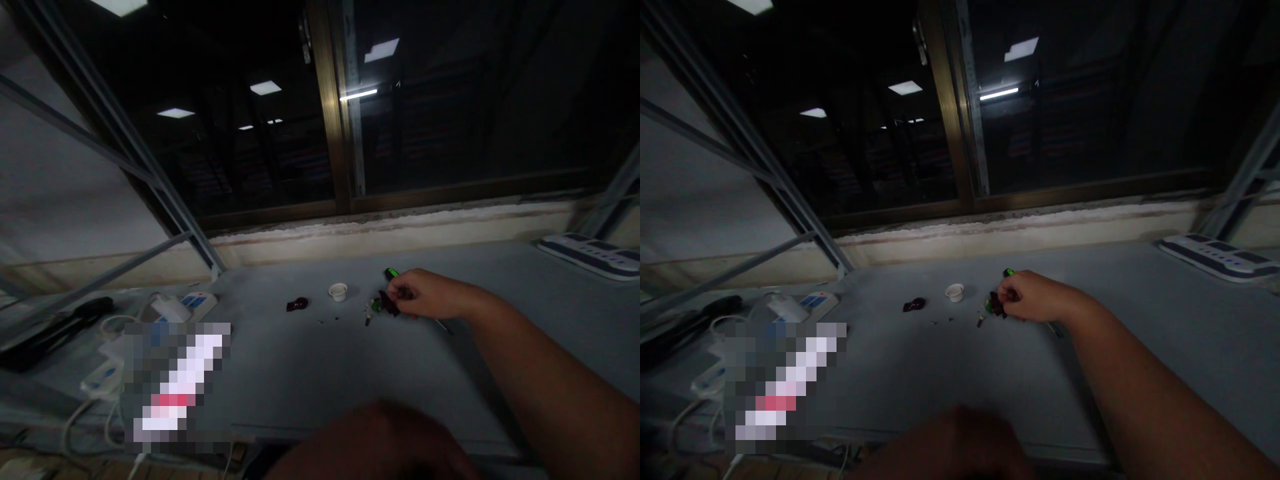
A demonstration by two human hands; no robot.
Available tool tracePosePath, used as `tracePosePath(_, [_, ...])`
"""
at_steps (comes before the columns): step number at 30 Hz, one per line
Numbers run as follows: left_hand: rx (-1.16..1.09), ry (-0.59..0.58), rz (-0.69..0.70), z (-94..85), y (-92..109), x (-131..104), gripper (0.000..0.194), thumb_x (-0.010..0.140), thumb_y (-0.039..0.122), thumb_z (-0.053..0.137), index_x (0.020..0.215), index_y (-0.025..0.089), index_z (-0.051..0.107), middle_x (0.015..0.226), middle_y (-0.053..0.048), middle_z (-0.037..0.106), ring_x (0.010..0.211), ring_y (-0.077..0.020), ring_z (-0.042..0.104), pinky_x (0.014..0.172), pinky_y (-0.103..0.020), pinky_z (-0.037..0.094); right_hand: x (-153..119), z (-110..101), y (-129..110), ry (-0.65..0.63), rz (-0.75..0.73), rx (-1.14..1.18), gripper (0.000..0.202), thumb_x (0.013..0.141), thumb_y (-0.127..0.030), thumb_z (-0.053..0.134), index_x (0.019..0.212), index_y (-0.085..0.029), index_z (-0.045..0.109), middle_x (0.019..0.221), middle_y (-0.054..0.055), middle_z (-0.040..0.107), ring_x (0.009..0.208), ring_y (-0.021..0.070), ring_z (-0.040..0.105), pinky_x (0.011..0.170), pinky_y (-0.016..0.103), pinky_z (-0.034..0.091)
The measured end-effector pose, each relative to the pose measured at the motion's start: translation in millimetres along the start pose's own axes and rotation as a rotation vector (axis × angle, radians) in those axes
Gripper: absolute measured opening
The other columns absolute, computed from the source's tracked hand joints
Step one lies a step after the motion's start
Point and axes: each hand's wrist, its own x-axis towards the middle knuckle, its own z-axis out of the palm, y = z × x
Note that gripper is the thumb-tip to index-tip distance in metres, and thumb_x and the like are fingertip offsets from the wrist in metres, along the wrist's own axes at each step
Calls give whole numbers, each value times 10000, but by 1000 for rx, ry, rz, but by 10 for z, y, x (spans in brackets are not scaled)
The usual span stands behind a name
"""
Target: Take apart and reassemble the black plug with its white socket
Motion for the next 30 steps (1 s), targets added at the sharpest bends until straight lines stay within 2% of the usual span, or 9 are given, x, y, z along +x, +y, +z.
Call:
tracePosePath(2, [110, 189, -28, -357, 24, 83, 288, 993, 314, 572, 1264, 253, 644, 1140, -64, 705, 991, -219, 664, 885, -385, 529, 25, -4, 48, 46, -24, 52, 62, 746, -198, 578, 767, -170, 630, 716, 3, 615, 652, 133, 530, 608, 237, 386])
tracePosePath(3, [319, 353, -80, -525, 17, 156, 251, 961, 308, 594, 1193, 256, 678, 1047, -42, 726, 907, -215, 676, 818, -361, 522, 36, -6, 73, 65, -30, 79, 60, 742, -211, 580, 759, -171, 621, 709, -3, 603, 651, 131, 523, 606, 236, 383])
tracePosePath(4, [529, 435, -133, -676, -5, 249, 234, 939, 322, 610, 1143, 243, 693, 1025, -47, 733, 881, -226, 680, 791, -362, 515, 46, -7, 97, 80, -33, 107, 59, 737, -220, 584, 753, -171, 614, 697, -8, 591, 644, 130, 519, 601, 235, 381])
tracePosePath(6, [637, 459, -171, -904, -93, 479, 175, 887, 262, 646, 1023, 186, 724, 989, -95, 732, 891, -269, 678, 802, -399, 507, 61, -12, 145, 100, -27, 163, 56, 721, -226, 596, 736, -172, 602, 667, -15, 578, 622, 126, 519, 586, 233, 379])
tracePosePath(8, [686, 456, -190, -1017, -220, 716, 160, 863, 221, 663, 1003, 173, 724, 961, -103, 727, 896, -269, 680, 818, -408, 517, 74, -21, 190, 108, -14, 223, 62, 709, -229, 613, 728, -172, 599, 653, -11, 593, 605, 126, 535, 574, 233, 387])
tracePosePath(11, [729, 432, -182, -1021, -423, 970, 208, 920, 319, 679, 1062, 168, 699, 1020, -73, 714, 937, -225, 671, 882, -426, 538, 88, -54, 247, 128, 11, 324, 119, 710, -278, 648, 742, -174, 598, 649, -2, 621, 582, 128, 564, 569, 240, 418])
tracePosePath(14, [748, 428, -155, -964, -581, 1060, 272, 956, 400, 660, 1109, 177, 691, 1114, -77, 701, 1009, -225, 663, 931, -450, 538, 96, -105, 290, 180, 36, 428, 207, 698, -345, 686, 784, -174, 607, 661, -7, 625, 565, 122, 574, 572, 246, 450])
tracePosePath(22, [688, 452, -87, -912, -751, 1119, 198, 926, 347, 686, 1021, 177, 726, 1000, -69, 728, 940, -221, 672, 916, -450, 530, 106, -113, 343, 221, 117, 662, 243, 687, -339, 739, 829, -167, 642, 708, 17, 646, 613, 125, 604, 597, 250, 500])
tracePosePath(30, [462, 642, 9, -1027, -795, 963, 140, 872, 252, 650, 973, 212, 739, 964, -63, 749, 901, -220, 681, 837, -341, 503, 145, -53, 366, 222, 137, 784, 280, 676, -352, 739, 853, -174, 614, 733, 5, 613, 611, 104, 580, 596, 237, 495])
